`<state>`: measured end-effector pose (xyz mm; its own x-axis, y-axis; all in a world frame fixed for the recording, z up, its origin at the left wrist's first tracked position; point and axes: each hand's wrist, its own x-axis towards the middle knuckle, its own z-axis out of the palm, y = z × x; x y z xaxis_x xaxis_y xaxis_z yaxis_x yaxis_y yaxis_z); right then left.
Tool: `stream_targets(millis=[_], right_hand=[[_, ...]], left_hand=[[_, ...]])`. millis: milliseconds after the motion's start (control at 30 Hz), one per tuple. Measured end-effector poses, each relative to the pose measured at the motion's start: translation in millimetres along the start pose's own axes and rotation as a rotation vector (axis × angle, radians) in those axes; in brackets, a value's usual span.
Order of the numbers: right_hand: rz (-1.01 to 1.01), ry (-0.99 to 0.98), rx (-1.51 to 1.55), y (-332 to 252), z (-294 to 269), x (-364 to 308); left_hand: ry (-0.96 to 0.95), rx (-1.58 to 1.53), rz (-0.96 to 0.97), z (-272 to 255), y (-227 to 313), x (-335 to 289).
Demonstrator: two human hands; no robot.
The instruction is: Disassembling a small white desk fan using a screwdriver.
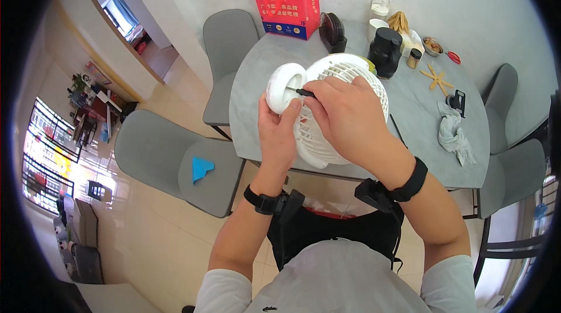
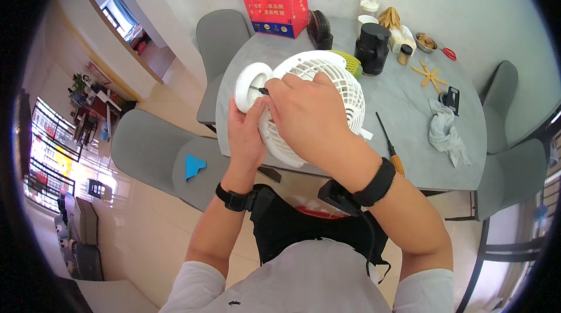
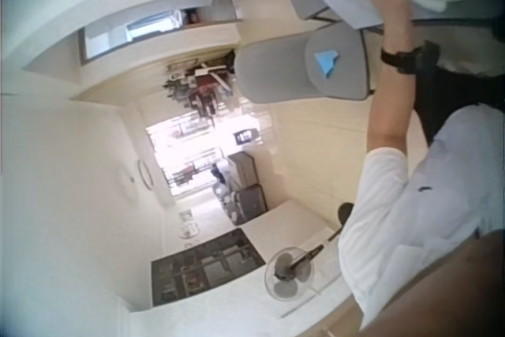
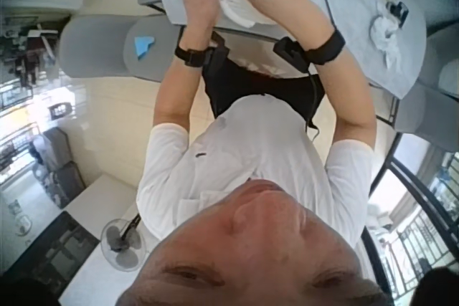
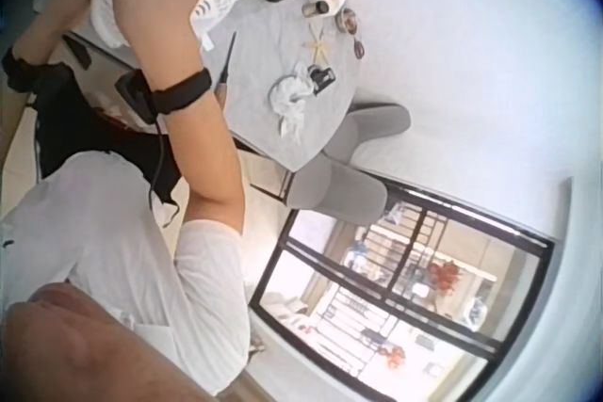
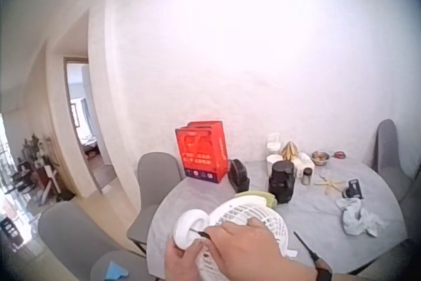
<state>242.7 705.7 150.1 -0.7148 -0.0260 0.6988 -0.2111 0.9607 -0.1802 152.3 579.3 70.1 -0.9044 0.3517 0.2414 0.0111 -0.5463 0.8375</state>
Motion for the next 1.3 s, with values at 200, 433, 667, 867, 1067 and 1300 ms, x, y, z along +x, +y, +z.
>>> stream_targets(millis=[200, 433, 667, 867, 1067, 1300], right_hand=[[0.063, -0.055, 0.038, 1.1, -20.4, -3.4], [0.245, -0.184, 0.237, 9.9, -58.6, -17.5], [0.435, -0.222, 0.512, 30.7, -45.1, -30.4], [0.284, -0.111, 0.403, 40.6, -30.0, -35.8], [-0.09, 0.004, -0.212, 41.2, -27.3, -31.4], [0.936, -0.203, 1.347, 48.6, -45.3, -31.0]], left_hand=[[-0.035, 0.115, 0.064, 11.9, 12.2, -2.9], [-0.24, 0.395, 0.185, 31.9, 24.1, -3.4], [-0.353, 0.729, 0.195, 25.5, 30.6, 11.2], [-0.397, 0.763, 0.237, 28.8, 32.0, 15.2], [-0.369, 0.796, 0.255, 23.7, 27.9, 15.6], [-0.337, 0.821, 0.316, 30.7, 25.2, 5.5]])
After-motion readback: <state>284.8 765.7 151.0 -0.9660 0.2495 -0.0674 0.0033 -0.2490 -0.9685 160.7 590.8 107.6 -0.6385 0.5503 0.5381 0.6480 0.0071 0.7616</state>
